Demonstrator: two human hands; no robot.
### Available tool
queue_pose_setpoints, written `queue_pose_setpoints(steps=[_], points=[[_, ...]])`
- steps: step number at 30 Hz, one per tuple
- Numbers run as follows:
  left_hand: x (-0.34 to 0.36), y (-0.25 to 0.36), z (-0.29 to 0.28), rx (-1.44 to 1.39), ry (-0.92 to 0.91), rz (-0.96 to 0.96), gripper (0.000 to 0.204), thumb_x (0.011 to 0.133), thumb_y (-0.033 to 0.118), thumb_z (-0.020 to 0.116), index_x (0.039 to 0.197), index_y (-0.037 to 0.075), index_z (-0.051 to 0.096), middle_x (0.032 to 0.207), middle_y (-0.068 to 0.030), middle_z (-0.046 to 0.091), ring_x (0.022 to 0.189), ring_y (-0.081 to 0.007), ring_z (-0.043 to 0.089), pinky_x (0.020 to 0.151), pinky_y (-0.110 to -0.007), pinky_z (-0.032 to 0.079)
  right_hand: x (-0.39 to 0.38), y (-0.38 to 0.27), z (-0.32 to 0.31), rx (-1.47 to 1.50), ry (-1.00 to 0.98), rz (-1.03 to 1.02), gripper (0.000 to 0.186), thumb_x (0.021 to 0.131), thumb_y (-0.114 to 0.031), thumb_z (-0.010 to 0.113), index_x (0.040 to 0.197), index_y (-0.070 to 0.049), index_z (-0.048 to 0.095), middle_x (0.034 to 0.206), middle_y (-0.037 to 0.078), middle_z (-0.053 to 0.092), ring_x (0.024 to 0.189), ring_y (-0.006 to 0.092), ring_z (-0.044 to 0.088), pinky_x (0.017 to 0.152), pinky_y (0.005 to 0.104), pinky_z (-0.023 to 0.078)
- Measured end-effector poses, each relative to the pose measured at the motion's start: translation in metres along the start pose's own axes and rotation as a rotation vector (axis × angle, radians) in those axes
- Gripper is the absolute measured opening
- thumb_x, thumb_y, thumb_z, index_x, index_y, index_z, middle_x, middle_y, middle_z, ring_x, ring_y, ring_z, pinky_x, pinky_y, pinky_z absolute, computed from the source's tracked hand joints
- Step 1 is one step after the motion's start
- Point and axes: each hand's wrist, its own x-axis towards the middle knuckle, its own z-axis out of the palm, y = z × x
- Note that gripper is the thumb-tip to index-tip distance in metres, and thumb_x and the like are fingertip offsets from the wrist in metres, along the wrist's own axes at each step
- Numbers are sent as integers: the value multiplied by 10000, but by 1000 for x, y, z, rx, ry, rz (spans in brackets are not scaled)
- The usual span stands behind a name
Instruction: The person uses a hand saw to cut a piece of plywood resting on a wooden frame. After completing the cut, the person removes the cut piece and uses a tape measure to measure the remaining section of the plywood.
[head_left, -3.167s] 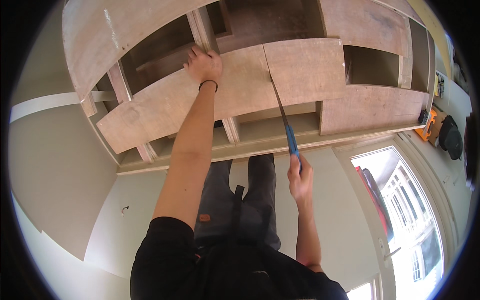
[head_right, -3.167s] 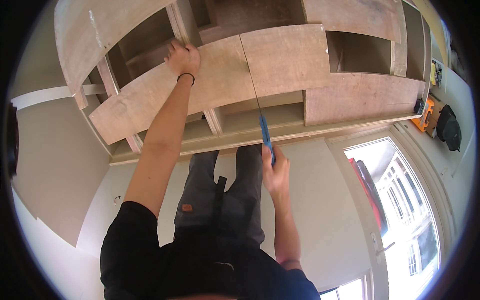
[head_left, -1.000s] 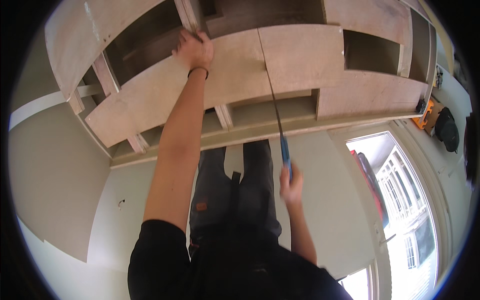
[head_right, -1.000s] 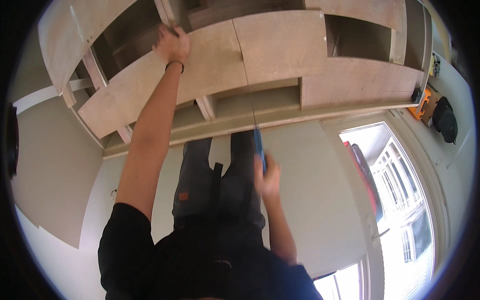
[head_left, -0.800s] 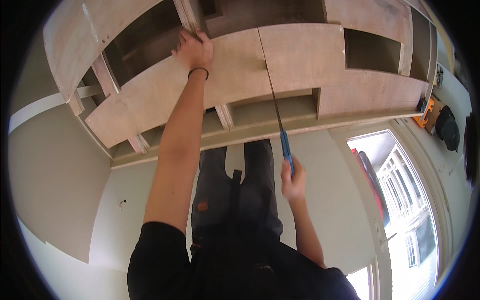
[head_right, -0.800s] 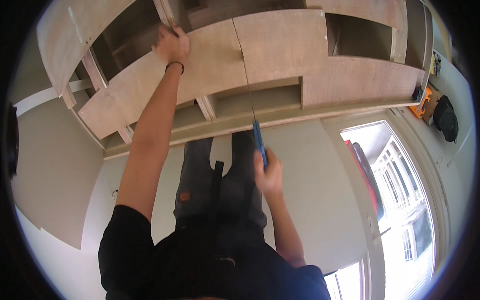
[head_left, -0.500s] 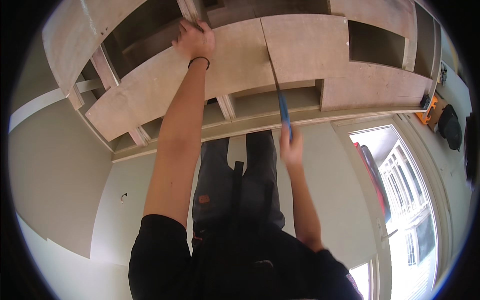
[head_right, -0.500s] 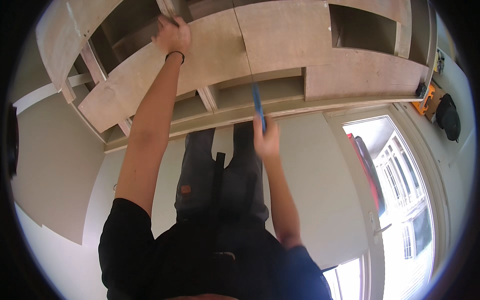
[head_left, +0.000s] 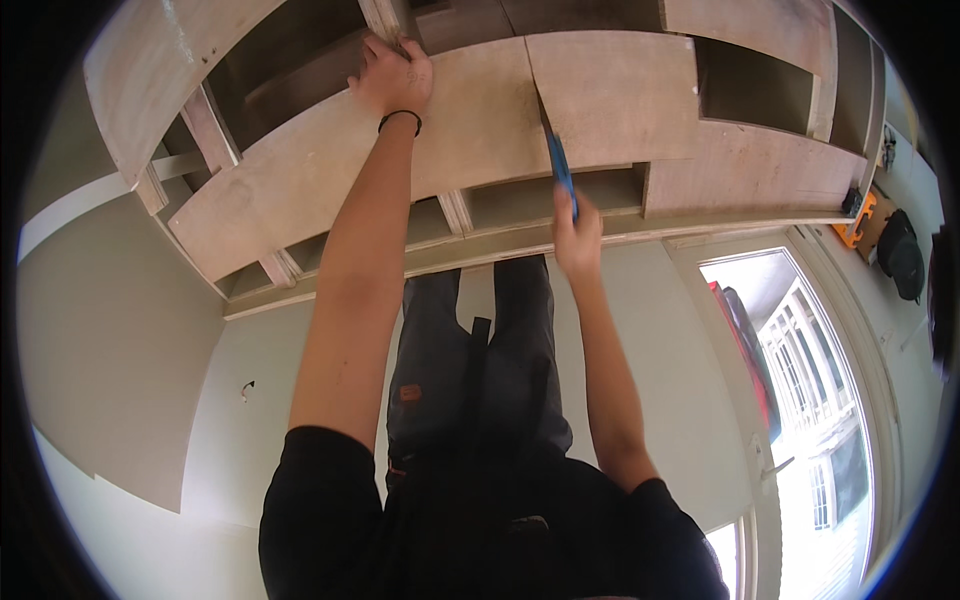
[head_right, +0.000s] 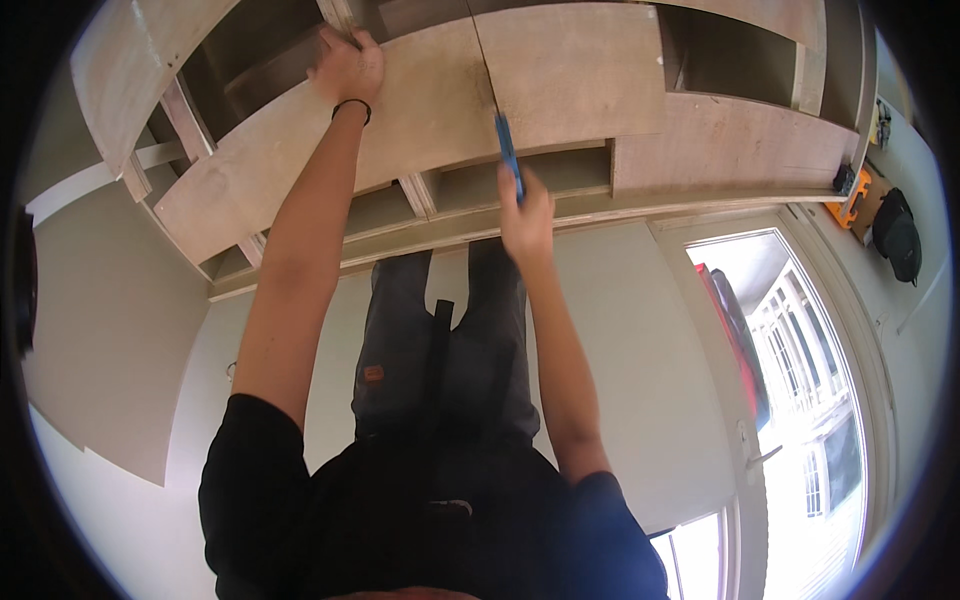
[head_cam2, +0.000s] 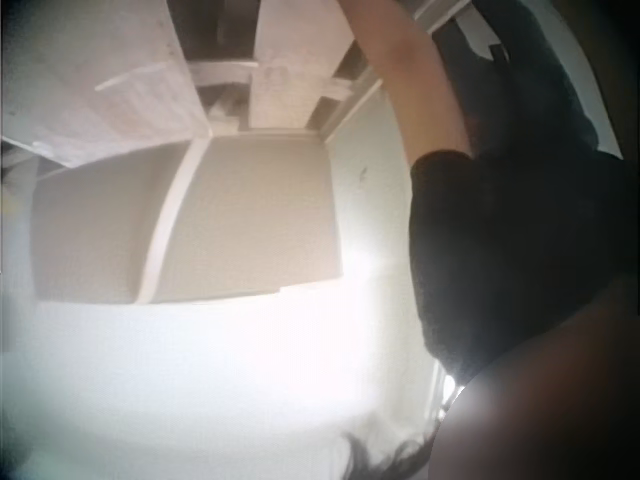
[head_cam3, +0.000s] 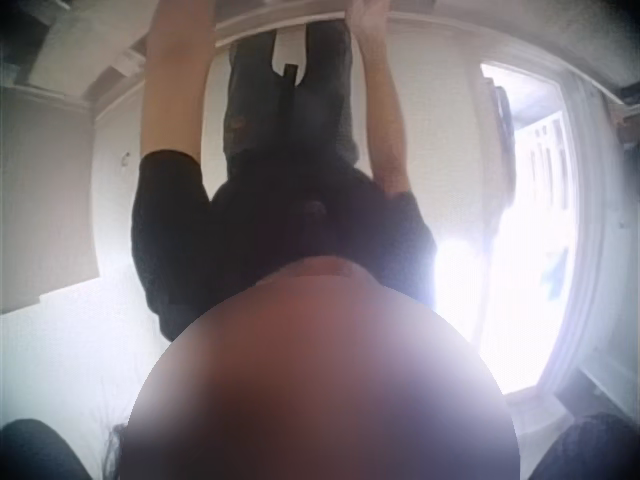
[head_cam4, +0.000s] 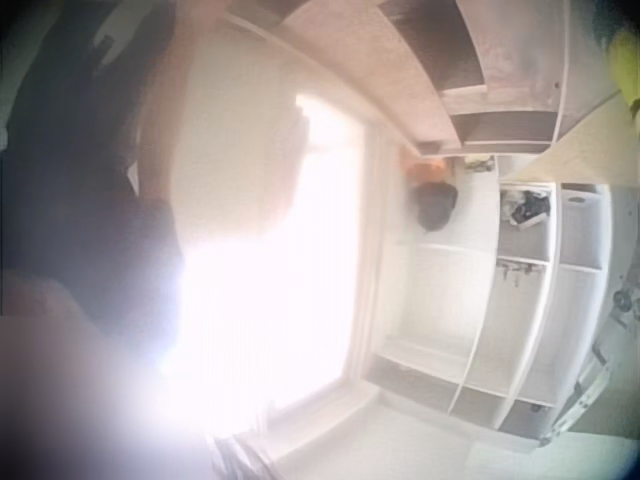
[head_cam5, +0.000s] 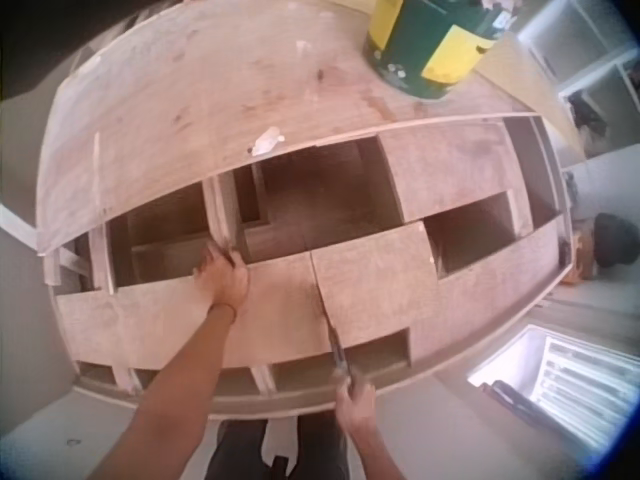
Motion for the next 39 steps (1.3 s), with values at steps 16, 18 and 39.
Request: queue_pose_setpoints(steps=[16,18,39], points=[[12,-65,-42,39,-163,266,472,995,367,380,862,6,653,701,-202,682,641,-411,660,675,-471,523,-167,36,-19,297,-13,22,587,957,-585,512,752,-37,460,558,-29,427,508,61,400,444,258,282],[15,-83,-53,77,-181,334,531,996,351,380,709,12,670,680,-200,677,619,-397,661,657,-457,529,-172,34,-19,297,-44,45,586,963,-579,505,749,-36,456,558,-24,422,501,64,393,442,259,279],[4,-168,-62,175,-296,148,576,985,320,374,604,27,691,645,-213,666,595,-377,677,645,-457,557,-184,1,40,207,-44,123,419,1012,-340,530,763,-5,502,553,5,443,503,79,422,448,282,316]])
